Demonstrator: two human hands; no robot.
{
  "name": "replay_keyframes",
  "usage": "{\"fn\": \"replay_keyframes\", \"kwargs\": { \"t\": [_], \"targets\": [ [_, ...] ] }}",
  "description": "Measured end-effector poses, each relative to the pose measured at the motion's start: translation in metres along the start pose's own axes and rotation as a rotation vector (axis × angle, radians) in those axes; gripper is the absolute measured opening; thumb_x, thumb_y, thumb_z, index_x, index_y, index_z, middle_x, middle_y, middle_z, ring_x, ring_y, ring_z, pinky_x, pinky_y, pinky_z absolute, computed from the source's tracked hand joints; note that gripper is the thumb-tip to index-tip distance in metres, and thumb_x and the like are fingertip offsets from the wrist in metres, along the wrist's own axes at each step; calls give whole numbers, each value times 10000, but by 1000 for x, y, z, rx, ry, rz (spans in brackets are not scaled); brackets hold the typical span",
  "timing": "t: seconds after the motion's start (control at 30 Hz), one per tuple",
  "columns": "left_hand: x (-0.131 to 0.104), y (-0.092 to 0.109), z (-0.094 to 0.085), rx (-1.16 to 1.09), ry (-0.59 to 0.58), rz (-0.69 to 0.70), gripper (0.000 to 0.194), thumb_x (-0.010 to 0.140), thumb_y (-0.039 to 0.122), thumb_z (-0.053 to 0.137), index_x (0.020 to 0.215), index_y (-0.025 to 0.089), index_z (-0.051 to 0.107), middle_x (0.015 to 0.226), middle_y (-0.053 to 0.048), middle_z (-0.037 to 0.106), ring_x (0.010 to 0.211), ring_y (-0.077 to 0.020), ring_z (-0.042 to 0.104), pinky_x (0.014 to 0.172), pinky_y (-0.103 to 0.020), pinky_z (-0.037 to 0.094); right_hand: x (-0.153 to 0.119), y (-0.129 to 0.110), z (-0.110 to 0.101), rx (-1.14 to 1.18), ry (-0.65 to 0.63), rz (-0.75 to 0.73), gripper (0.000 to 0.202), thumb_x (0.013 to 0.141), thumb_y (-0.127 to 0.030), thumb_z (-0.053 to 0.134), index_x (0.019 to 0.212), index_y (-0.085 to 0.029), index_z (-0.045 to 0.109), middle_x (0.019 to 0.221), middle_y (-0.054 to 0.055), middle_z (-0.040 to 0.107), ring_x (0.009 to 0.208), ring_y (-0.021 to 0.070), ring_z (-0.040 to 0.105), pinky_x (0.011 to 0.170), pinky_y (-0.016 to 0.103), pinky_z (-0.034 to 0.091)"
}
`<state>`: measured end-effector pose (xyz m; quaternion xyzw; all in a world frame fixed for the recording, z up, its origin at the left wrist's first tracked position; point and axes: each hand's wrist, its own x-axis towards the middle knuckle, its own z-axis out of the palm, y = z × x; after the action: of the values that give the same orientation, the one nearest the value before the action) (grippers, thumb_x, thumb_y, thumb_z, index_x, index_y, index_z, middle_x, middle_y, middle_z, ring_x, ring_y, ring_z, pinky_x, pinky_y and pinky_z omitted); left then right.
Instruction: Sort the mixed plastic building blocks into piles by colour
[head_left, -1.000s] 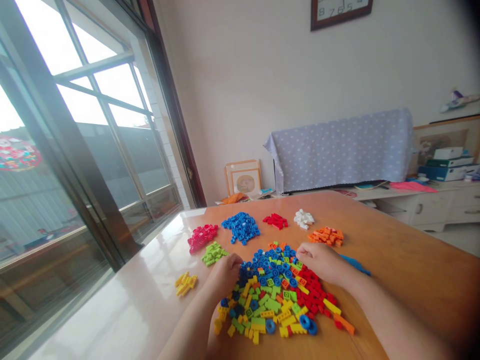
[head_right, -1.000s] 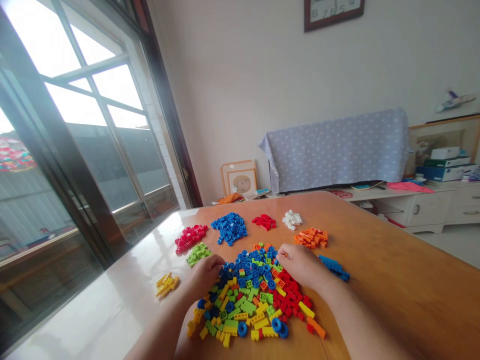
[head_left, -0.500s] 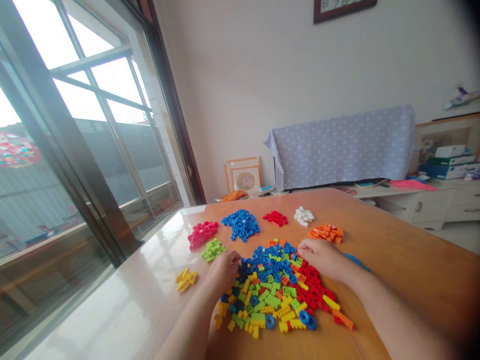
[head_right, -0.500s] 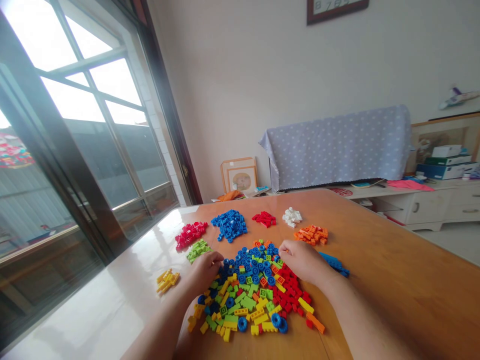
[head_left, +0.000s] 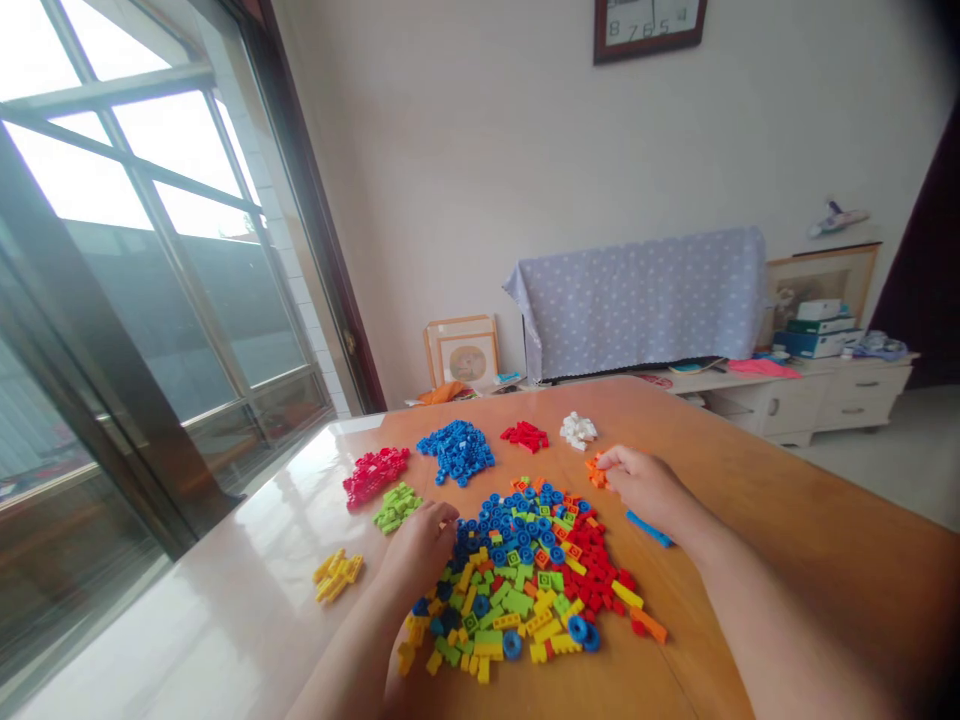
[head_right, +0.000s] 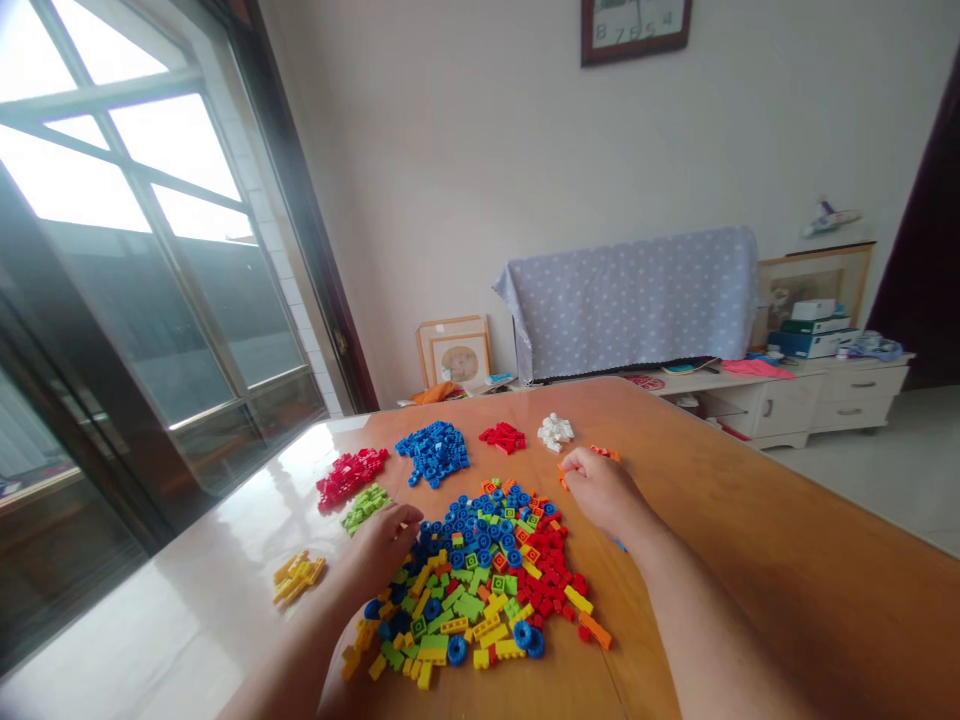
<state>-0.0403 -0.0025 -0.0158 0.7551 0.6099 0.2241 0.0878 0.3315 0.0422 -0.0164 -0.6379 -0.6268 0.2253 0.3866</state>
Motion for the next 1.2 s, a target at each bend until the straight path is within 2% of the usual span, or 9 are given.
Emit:
{"fn": "replay_keyframes", "kwargs": {
  "t": [0.2,0.4,0.57,0.7,0.83,1.03,1.1,1.2],
  "targets": [
    [1,-2,0,12,-40,18,233,926,296,487,1019,226,689,999,-58,685,887,-176,624,762,-236,435,2,4,-18,68,111,42,259,802,-304,512,972,-207,681,765,32,715,669,165,629,575,238,416],
    [1,-4,-1,18,-25,57,242,930,317,477,1023,233,684,1007,-56,689,914,-187,622,772,-244,434,5,6,-21,66,144,38,269,824,-367,511,948,-211,691,811,39,733,734,188,652,589,247,427],
    [1,-3,-3,17,-26,48,264,935,338,471,1039,228,687,1032,-68,691,939,-201,623,775,-257,441,3,9,-25,-73,178,-7,259,844,-404,499,844,-231,692,753,17,712,704,183,621,586,255,387],
    [1,-2,-6,11,-23,33,295,935,374,462,1060,227,686,1064,-77,686,979,-223,621,790,-280,452,4,12,-30,-192,183,37,272,847,-427,501,777,-246,693,690,8,691,679,187,606,586,265,362],
    [2,-1,-7,4,-19,33,309,936,388,460,1070,225,685,1078,-84,683,994,-232,623,819,-295,454,5,14,-31,-138,249,42,274,848,-428,506,841,-247,713,768,20,724,709,191,620,615,268,389],
    [1,-3,-8,22,12,70,294,936,367,460,1056,224,688,1066,-82,689,983,-220,627,807,-274,451,4,11,-24,109,464,26,321,832,-428,509,983,-221,703,989,62,746,898,225,660,773,295,481],
    [2,-4,-8,24,21,83,296,938,365,454,1045,222,689,1057,-81,694,965,-218,631,795,-272,451,5,9,-23,209,481,37,371,838,-419,490,1063,-199,687,1077,86,734,957,226,664,805,295,501],
    [2,-5,-10,14,31,95,307,940,373,443,1038,219,690,1060,-83,700,959,-220,641,781,-273,456,6,6,-22,235,432,42,402,856,-391,455,1122,-181,673,1134,102,720,986,213,671,798,277,519]
  ]
}}
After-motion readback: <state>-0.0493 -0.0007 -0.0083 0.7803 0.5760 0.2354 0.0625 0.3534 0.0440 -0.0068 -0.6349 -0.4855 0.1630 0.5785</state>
